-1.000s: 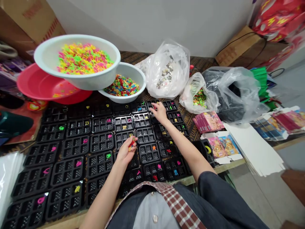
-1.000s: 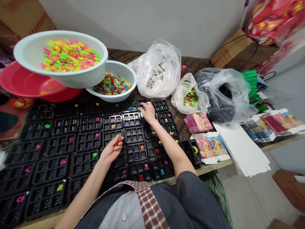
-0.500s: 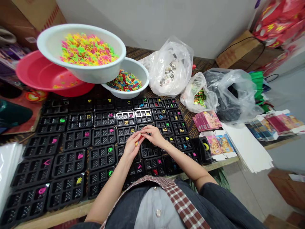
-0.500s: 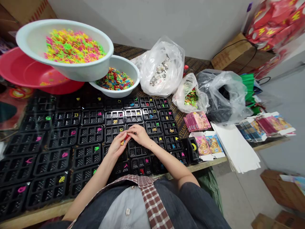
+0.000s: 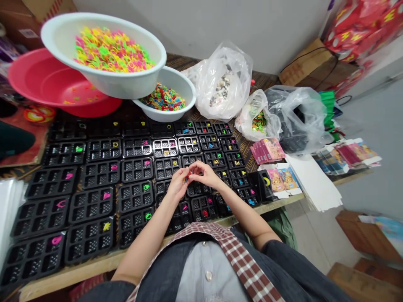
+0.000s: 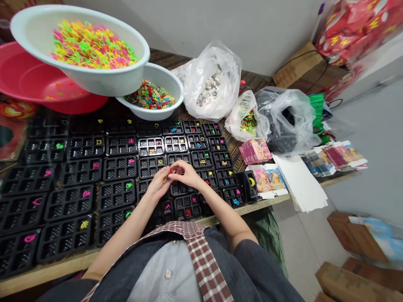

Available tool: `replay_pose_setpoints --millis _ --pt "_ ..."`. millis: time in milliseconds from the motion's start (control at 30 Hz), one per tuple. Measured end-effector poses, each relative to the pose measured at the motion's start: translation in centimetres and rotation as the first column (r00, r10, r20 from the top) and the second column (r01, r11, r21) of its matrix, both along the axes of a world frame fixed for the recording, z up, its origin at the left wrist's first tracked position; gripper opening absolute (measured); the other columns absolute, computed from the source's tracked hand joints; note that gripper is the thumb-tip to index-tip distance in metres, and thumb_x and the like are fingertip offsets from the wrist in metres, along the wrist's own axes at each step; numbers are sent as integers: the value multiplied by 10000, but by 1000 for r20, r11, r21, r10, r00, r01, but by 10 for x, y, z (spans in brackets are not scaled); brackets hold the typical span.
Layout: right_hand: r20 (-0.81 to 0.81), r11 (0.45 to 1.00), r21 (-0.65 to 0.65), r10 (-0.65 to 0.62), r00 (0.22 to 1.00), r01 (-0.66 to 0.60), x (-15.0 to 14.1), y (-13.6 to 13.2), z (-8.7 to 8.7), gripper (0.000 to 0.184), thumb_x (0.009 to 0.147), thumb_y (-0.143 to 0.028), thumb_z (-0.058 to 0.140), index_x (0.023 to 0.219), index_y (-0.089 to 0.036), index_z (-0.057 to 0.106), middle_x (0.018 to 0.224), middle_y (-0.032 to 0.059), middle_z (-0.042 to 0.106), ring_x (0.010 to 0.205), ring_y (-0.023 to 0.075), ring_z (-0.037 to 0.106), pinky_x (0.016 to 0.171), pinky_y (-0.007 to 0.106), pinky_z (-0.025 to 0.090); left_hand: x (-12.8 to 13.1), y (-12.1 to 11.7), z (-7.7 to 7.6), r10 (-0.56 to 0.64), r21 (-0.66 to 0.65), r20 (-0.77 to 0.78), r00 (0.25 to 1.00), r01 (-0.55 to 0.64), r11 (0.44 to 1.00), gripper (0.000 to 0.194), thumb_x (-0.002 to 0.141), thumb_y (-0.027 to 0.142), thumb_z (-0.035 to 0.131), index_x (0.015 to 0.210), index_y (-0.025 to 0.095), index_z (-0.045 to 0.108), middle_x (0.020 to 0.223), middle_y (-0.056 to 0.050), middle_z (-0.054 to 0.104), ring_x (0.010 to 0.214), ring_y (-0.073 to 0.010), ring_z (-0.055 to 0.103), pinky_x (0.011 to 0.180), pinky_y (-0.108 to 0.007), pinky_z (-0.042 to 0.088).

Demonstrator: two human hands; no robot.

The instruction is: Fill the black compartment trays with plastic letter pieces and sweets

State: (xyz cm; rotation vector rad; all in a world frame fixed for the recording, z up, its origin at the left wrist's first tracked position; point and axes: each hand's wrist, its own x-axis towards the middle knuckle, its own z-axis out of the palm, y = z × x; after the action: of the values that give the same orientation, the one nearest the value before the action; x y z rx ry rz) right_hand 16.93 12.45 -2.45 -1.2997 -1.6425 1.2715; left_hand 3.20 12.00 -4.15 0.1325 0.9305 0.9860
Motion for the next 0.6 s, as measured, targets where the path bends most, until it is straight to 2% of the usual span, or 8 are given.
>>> replay_pose_setpoints --millis 133,267,333,467,533,600 --pt "76 989 118 -95 993 86 -6 -10 -2 274 731 -415 778 861 -195 681 808 9 609 660 128 545 644 277 486 0 -1 0 14 66 -57 998 -10 998 455 436 353 928 549 141 542 523 43 538 483 -54 485 457 -159 394" --pt "-9 980 74 -184 983 184 -11 -15 -7 238 805 -428 695 876 -204 728 839 37 681 737 162 632 711 303 531 -3 1 0 17 74 -122 992 -8 997 443 498 409 904 611 142 568 573 23 587 487 -72 535 451 -168 407" --pt "-59 972 37 -231 971 233 -11 -12 -10 269 799 -460 688 878 -209 742 864 46 711 781 182 658 734 314 545 -5 3 0 19 70 -114 993 -12 997 433 542 420 887 648 139 575 594 8 602 466 -66 531 414 -154 361" --pt "-75 953 25 -301 951 304 -2 14 -22 325 761 -492 702 907 -207 756 854 48 734 712 190 661 690 330 549 -10 9 -1 82 64 -84 993 -77 995 413 639 429 839 632 134 550 521 40 518 349 -3 348 340 -136 175" --pt "-27 934 85 -345 938 346 6 37 -30 303 769 -463 692 904 -200 760 870 55 738 711 192 659 705 338 541 -14 11 -1 130 45 -72 989 -127 991 359 710 412 788 651 123 584 520 37 506 352 0 339 340 -132 171" --pt "46 907 167 -399 916 387 15 64 -39 248 788 -399 673 890 -191 761 901 66 738 751 200 661 747 347 531 -17 14 0 165 13 -56 985 -165 986 250 766 333 728 700 109 637 553 13 542 391 -16 412 353 -126 223"
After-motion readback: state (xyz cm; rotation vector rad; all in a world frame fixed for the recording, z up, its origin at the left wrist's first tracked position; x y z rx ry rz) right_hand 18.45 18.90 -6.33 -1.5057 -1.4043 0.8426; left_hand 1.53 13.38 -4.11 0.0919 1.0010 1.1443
